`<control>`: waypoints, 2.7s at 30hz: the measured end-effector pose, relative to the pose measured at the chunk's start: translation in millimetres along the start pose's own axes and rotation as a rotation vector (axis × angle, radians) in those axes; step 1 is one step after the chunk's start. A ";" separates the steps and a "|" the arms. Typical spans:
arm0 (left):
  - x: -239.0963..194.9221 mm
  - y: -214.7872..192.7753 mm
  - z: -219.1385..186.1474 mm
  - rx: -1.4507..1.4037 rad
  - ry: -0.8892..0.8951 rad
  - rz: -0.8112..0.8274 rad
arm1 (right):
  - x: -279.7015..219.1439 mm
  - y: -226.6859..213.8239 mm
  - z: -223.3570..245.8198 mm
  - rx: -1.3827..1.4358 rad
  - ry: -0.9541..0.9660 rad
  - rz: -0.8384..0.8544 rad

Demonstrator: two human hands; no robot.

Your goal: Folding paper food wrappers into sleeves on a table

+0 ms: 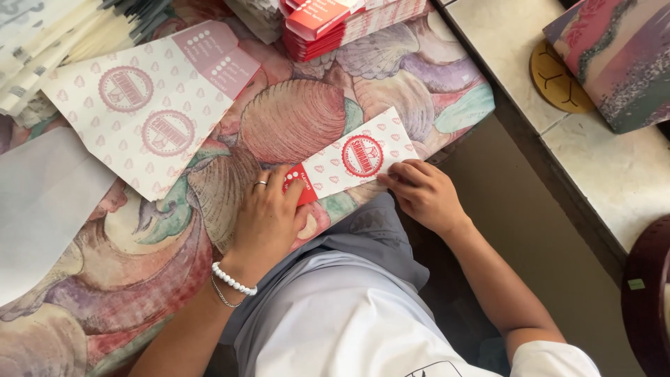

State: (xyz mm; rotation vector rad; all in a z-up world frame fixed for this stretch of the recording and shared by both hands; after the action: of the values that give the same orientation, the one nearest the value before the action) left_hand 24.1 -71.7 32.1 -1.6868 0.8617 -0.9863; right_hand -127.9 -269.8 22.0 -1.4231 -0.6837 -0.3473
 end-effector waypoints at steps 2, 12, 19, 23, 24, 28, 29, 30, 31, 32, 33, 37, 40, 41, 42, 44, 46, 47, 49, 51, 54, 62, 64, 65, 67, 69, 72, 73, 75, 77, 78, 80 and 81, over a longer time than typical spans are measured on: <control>5.5 2.0 2.4 0.017 -0.013 0.028 | 2.5 -2.8 1.4 0.022 0.036 -0.009; 40.9 14.5 -13.9 -0.328 -0.054 0.359 | -38.2 -34.0 -41.4 0.274 0.560 -0.415; 123.7 -75.4 -31.5 -0.044 0.190 -0.086 | -77.1 -24.4 -79.7 0.297 0.728 -0.495; 196.2 -102.5 -12.7 -0.113 0.151 -0.207 | -73.4 -17.7 -89.1 0.303 0.871 -0.455; 217.2 -98.5 -1.0 -0.149 0.089 -0.196 | -69.9 -15.8 -91.1 0.310 0.864 -0.448; 273.5 -33.7 36.2 -0.125 -0.093 -0.075 | -52.1 -16.6 -106.0 0.293 0.827 -0.418; 273.9 -25.2 37.3 0.058 -0.150 -0.077 | -45.1 -17.9 -112.1 0.283 0.822 -0.402; 274.6 -17.0 38.8 0.240 -0.208 -0.079 | -37.8 -18.5 -118.4 0.273 0.818 -0.386; 256.5 -33.1 30.6 0.242 -0.213 -0.079 | -26.5 -22.1 -134.3 0.278 0.815 -0.384; 238.3 -54.5 18.5 0.275 -0.172 -0.185 | -13.4 -25.4 -148.9 0.259 0.775 -0.366; 218.6 -75.0 5.9 0.306 -0.130 -0.287 | -1.6 -28.3 -161.5 0.240 0.739 -0.347; 146.4 -101.8 26.2 0.036 -0.066 -0.284 | 70.2 -30.8 -272.9 0.154 0.596 -0.280; 85.2 -84.5 70.1 0.136 -0.121 -0.310 | 139.3 -13.1 -368.1 0.053 0.509 -0.146; 63.0 -72.9 89.1 0.179 -0.147 -0.360 | 157.0 -1.4 -401.8 -0.014 0.644 -0.038; 40.9 -60.4 107.9 0.221 -0.173 -0.409 | 174.2 9.7 -434.4 -0.083 0.777 0.072; 3.9 -36.6 139.0 0.229 -0.206 -0.455 | 196.9 28.9 -474.5 -0.121 0.825 0.096; -41.8 16.3 169.8 0.218 -0.239 -0.483 | 206.8 45.2 -505.4 -0.167 0.884 0.141; -67.4 52.6 191.9 0.278 -0.316 -0.531 | 206.8 55.2 -519.5 -0.213 0.971 0.260; -90.3 91.8 216.8 0.340 -0.398 -0.576 | 207.1 67.5 -540.9 -0.259 1.054 0.382; -85.5 96.1 222.3 0.328 -0.382 -0.572 | 201.0 68.6 -557.2 -0.294 1.111 0.364; -73.9 99.3 229.0 0.297 -0.335 -0.560 | 213.6 53.9 -536.1 -0.218 1.071 0.071; -68.7 100.7 231.2 0.215 -0.239 -0.547 | 225.4 -1.9 -407.8 -0.056 0.534 -0.472; -71.2 95.2 231.7 0.206 -0.220 -0.550 | 234.3 -8.7 -331.3 -0.103 0.367 -0.526; -72.3 91.5 232.4 0.200 -0.203 -0.555 | 237.8 0.6 -291.6 0.032 0.274 -0.464; -74.2 83.8 232.8 0.193 -0.179 -0.560 | 260.3 22.4 -199.8 0.161 0.180 -0.404; -76.2 77.0 231.2 0.174 -0.140 -0.564 | 276.3 59.8 -57.4 0.780 -0.311 0.043; -34.2 -18.6 181.1 0.105 -0.195 -0.636 | 269.7 121.0 40.6 0.505 -0.412 0.304; -29.1 -32.5 175.1 0.107 -0.188 -0.636 | 266.4 132.9 52.7 0.502 -0.408 0.298; -20.2 -61.9 161.6 0.154 -0.163 -0.664 | 261.7 155.4 78.3 0.490 -0.431 0.252; -21.8 -75.2 156.7 0.160 -0.227 -0.698 | 258.0 169.2 78.0 0.572 -0.367 0.297; -23.2 -82.3 155.7 0.161 -0.296 -0.732 | 256.3 177.8 76.2 0.655 -0.305 0.348; -37.6 -78.0 164.8 0.122 -0.349 -0.755 | 259.9 177.8 72.7 0.677 -0.209 0.322; -42.8 -75.5 172.7 0.083 -0.402 -0.783 | 263.9 178.7 65.5 0.695 -0.118 0.294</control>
State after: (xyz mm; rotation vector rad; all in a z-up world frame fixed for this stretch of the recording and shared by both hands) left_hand 169.1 53.3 58.9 -2.0916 -0.1342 -1.0933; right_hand 167.1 -134.7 45.7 -0.8584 -0.5972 0.2001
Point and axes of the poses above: each hand's wrist, its own x-axis towards the middle knuckle, its own y-axis out of the palm, z = x × y, the point moved 6 cm from there along x, towards the middle knuckle, and after that the axes turned 2 degrees about -y, right-handed, at the moved point
